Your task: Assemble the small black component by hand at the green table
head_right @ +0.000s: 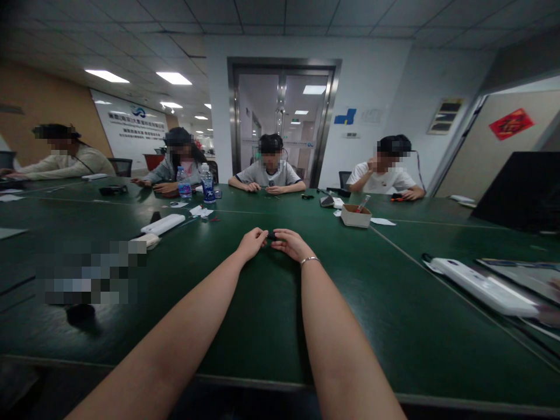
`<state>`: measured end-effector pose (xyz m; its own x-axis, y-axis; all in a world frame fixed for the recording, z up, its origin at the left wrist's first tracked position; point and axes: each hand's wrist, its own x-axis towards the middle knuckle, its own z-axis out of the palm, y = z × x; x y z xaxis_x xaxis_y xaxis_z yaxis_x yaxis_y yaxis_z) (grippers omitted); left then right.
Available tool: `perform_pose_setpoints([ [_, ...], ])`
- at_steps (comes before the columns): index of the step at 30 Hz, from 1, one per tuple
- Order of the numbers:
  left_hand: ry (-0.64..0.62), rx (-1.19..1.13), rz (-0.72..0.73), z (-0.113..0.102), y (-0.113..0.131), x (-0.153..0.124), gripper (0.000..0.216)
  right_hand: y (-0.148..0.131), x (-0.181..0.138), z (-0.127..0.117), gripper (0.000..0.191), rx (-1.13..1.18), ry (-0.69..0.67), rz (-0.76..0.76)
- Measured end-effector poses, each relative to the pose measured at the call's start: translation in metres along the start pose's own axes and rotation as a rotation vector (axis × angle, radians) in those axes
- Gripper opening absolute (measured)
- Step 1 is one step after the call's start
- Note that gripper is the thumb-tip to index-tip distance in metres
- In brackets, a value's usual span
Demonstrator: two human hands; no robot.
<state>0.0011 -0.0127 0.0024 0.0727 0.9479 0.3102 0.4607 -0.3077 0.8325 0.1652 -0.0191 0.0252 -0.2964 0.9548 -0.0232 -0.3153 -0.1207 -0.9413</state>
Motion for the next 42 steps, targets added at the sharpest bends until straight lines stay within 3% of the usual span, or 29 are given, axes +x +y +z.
perform_pose_setpoints([
  [13, -0.051, 0.161, -0.045, -0.009, 0.016, -0.007, 0.056, -0.001, -0.002, 0.002, 0.017, -0.018, -0.005, 0.005],
  [19, -0.097, 0.143, -0.021, -0.008, 0.017, -0.009, 0.037, -0.001, -0.002, 0.001, 0.017, -0.010, 0.009, -0.008],
  [24, -0.091, 0.136, -0.034, -0.008, 0.019, -0.009, 0.046, -0.002, -0.003, 0.003, 0.017, -0.009, 0.010, 0.004],
  [30, 0.060, 0.132, -0.011, -0.006, 0.012, -0.006, 0.027, -0.002, -0.002, 0.004, 0.018, -0.011, -0.005, 0.013],
  [42, 0.057, -0.223, -0.014, 0.005, -0.010, 0.011, 0.015, 0.001, 0.003, -0.001, 0.017, -0.004, 0.020, 0.011],
])
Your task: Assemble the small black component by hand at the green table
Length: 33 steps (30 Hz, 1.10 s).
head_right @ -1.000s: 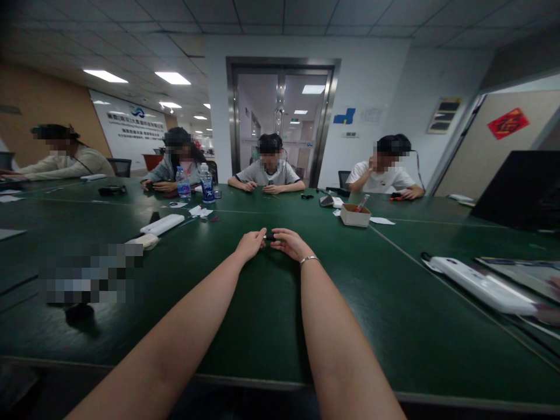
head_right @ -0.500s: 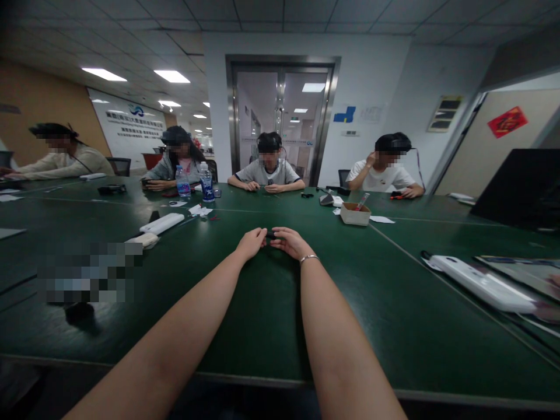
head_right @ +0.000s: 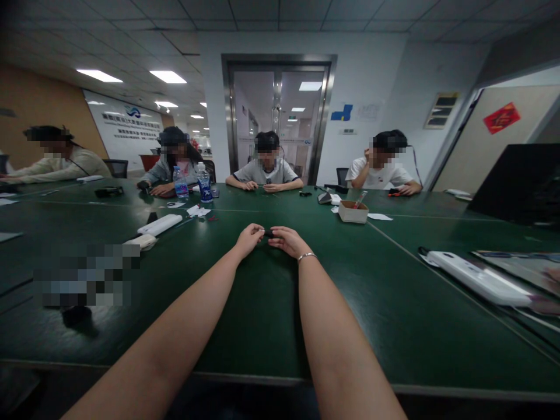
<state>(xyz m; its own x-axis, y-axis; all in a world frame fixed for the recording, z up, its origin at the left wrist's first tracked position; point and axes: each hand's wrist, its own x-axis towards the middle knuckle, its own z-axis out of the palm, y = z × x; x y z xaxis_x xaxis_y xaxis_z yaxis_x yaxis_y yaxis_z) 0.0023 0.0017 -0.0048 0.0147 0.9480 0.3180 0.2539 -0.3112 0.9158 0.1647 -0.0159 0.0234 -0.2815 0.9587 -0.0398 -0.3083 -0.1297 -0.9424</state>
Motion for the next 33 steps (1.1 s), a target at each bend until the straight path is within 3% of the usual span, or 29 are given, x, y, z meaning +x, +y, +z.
perform_pose_setpoints([
  [13, 0.003, 0.160, -0.014, -0.006, 0.012, -0.010, 0.031, -0.001, -0.003, 0.002, 0.016, -0.007, -0.010, 0.008],
  [22, 0.003, 0.043, 0.052, -0.005, 0.011, -0.009, 0.019, 0.000, -0.001, 0.000, 0.016, -0.015, -0.019, 0.000],
  [33, -0.017, -0.035, 0.003, -0.002, 0.009, -0.005, 0.017, -0.002, -0.003, 0.002, 0.017, -0.021, 0.009, 0.010],
])
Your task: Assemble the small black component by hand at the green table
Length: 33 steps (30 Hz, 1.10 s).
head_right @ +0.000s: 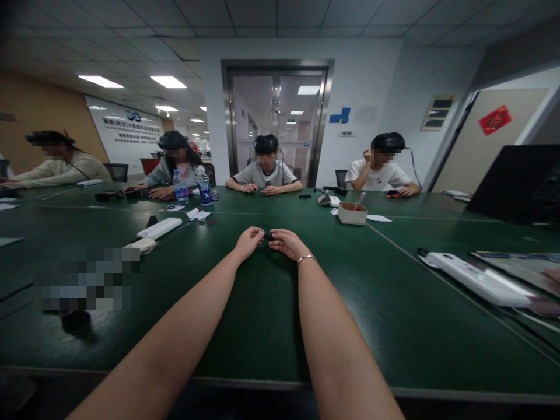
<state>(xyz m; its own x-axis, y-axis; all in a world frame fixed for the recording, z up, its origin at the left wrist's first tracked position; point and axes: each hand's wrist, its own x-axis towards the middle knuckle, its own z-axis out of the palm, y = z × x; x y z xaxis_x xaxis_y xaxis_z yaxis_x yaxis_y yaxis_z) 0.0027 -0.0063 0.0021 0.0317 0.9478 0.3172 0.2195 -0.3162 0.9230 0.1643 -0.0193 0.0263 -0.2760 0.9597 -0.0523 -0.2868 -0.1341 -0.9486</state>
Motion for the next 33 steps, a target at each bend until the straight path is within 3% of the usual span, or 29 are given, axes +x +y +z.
perform_pose_setpoints([
  [8, -0.014, 0.036, -0.012, -0.001, -0.001, 0.000, 0.022, 0.000, 0.000, -0.001, 0.020, 0.013, -0.004, 0.014],
  [18, -0.006, 0.283, 0.009, -0.005, 0.003, -0.005, 0.038, 0.000, -0.001, 0.001, 0.011, 0.019, -0.007, -0.015],
  [27, -0.050, 0.389, 0.003, -0.008, 0.014, -0.010, 0.050, -0.003, -0.004, 0.001, 0.024, 0.024, -0.031, 0.004],
  [33, -0.046, 0.388, -0.043, -0.008, 0.019, -0.012, 0.051, -0.001, -0.004, 0.000, 0.011, 0.027, -0.053, -0.028],
])
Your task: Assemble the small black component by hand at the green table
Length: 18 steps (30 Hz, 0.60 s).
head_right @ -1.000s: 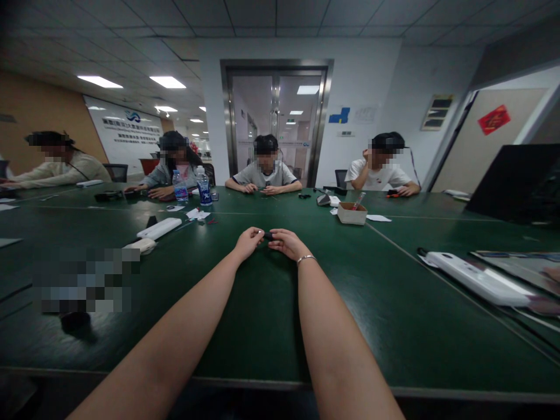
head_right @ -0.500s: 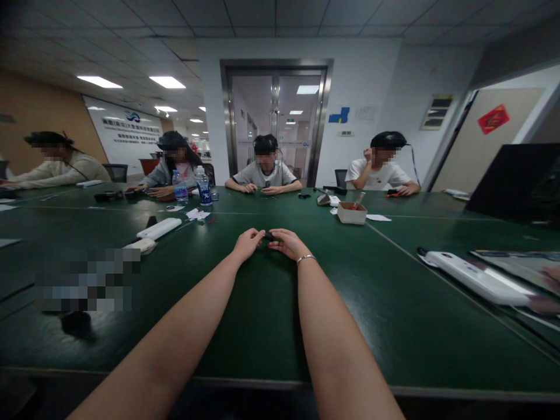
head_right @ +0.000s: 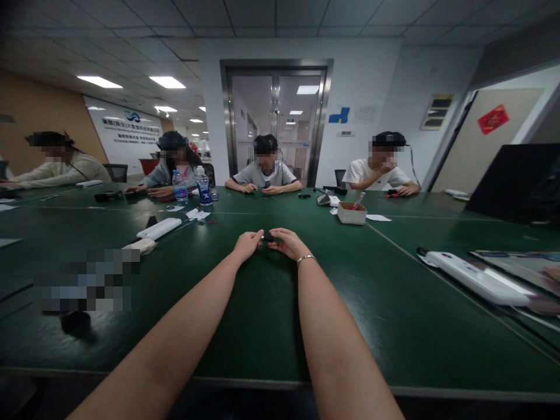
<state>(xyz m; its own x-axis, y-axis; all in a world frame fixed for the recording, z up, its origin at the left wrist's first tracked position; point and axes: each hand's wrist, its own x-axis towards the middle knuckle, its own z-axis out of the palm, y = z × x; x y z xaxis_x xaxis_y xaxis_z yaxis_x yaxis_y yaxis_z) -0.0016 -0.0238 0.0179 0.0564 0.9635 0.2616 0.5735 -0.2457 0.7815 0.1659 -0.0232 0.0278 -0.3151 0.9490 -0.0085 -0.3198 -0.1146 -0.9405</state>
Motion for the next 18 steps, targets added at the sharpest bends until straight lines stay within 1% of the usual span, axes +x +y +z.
perform_pose_setpoints([
  [6, 0.017, -0.002, -0.007, -0.0007, -0.0015, 0.0015, 0.053, 0.0008, 0.0015, -0.0007, 0.026, -0.025, 0.020, 0.016],
  [10, 0.034, 0.011, -0.028, -0.0015, -0.0025, 0.0028, 0.055, 0.0023, 0.0045, -0.0016, 0.021, -0.024, 0.038, 0.024],
  [18, 0.016, 0.084, -0.048, -0.0062, 0.0055, -0.0045, 0.060, 0.0033, 0.0051, -0.0033, 0.017, -0.023, -0.011, 0.039],
])
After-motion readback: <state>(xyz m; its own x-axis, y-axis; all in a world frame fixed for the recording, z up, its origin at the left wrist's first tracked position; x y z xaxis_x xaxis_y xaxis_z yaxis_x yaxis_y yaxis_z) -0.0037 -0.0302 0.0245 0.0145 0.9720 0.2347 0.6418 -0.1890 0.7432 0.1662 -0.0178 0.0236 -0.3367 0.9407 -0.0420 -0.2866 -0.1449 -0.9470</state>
